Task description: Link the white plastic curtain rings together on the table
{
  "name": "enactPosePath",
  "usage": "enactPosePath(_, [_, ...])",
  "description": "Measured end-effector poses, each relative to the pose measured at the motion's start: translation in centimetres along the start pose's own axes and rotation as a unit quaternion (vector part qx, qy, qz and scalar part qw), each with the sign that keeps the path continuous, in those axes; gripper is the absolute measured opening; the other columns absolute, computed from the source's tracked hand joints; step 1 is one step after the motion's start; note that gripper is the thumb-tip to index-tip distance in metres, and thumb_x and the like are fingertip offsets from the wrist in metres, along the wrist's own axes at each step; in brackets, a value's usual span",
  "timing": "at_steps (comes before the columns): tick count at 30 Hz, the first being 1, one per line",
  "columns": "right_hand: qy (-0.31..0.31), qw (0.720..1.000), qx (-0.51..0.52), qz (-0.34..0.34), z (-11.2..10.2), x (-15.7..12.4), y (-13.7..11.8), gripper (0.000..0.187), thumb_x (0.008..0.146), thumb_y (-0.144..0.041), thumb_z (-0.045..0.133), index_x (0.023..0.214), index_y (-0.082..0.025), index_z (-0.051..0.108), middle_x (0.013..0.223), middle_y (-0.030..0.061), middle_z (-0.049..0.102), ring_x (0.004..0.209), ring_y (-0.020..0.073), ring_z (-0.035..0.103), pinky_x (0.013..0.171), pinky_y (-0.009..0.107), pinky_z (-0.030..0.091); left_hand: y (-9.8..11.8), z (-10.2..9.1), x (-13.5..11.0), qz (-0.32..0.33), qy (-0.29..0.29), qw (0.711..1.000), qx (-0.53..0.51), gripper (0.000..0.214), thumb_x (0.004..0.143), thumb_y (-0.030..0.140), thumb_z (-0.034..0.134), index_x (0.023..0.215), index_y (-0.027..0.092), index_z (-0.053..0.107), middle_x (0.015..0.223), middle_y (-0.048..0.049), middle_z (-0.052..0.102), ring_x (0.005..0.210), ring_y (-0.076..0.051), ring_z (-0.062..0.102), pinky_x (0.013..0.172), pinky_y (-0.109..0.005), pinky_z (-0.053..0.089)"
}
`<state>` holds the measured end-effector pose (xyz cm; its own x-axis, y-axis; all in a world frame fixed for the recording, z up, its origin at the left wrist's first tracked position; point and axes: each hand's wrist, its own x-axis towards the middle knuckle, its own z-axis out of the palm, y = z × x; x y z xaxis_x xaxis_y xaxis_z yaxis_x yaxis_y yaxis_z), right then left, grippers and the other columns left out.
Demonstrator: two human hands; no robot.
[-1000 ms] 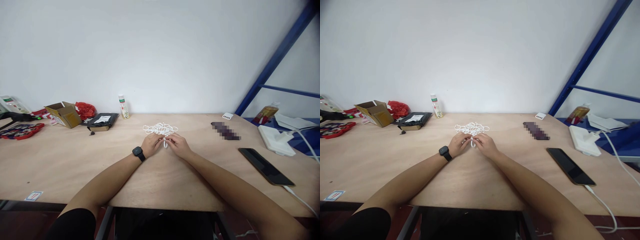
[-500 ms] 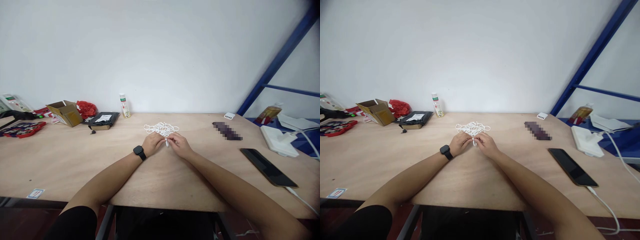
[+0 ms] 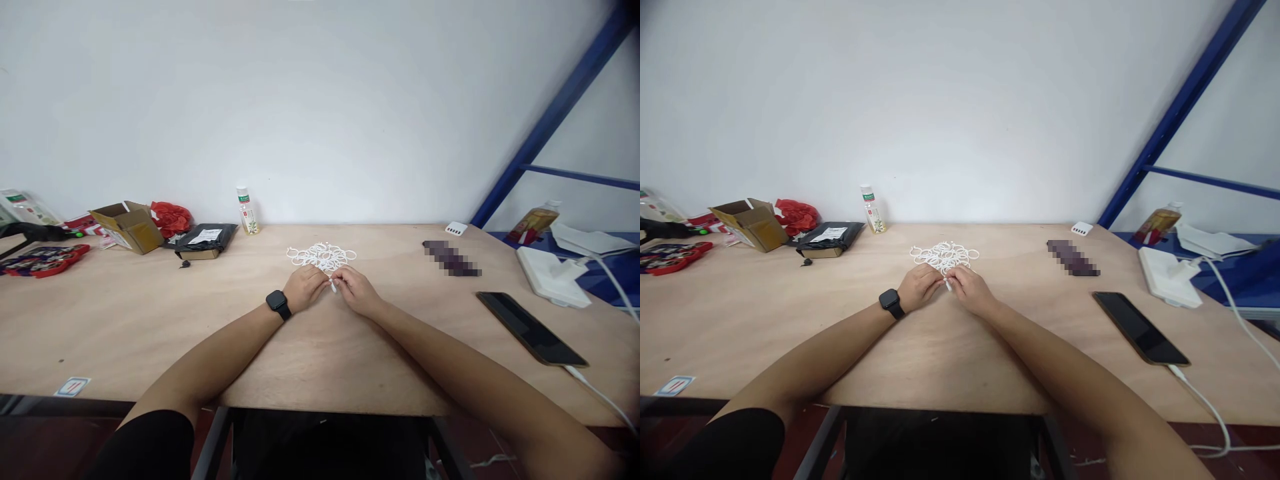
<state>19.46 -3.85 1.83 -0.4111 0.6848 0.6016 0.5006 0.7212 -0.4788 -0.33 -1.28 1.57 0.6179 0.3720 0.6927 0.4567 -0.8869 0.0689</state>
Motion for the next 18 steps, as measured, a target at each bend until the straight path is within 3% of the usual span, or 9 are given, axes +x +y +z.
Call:
enactPosePath(6, [0.025,1.000,0.008,0.004,0.2,0.2,0.2,0.015,0.096,-0.024,0.045,0.095,-0.021,0.060,0.088,0.0047,0.063,0.084,0.0183,0.059,0.076,0.031,0.047,-0.2,0.0,0.0,-0.039,0.038,0.998,0.011,0.020,0.095,0.033,0.049,0.089,0.019,0.063,0.085,-0.0068,0.069,0.083,-0.019,0.060,0.078,-0.036,0.046])
enactPosePath(12, [0.007,0.999,-0.048,0.007,-0.1,0.2,1.7,0.015,0.093,-0.024,0.051,0.103,-0.021,0.062,0.095,0.0054,0.065,0.087,0.0182,0.060,0.075,0.030,0.047,-0.8,-0.5,-0.1,-0.057,0.087,0.994,-0.036,0.008,0.090,0.025,0.054,0.090,0.019,0.060,0.102,-0.0071,0.070,0.098,-0.019,0.062,0.087,-0.038,0.046])
enactPosePath(18, [-0.041,0.988,-0.133,0.069,-1.2,0.2,3.9,0.011,0.086,-0.020,0.059,0.094,-0.022,0.066,0.095,0.0038,0.066,0.086,0.0178,0.060,0.074,0.029,0.046,-1.3,-0.6,-0.3,-0.089,0.072,0.993,-0.025,0.015,0.090,0.029,0.052,0.082,0.019,0.061,0.079,-0.0046,0.069,0.078,-0.018,0.062,0.078,-0.036,0.046])
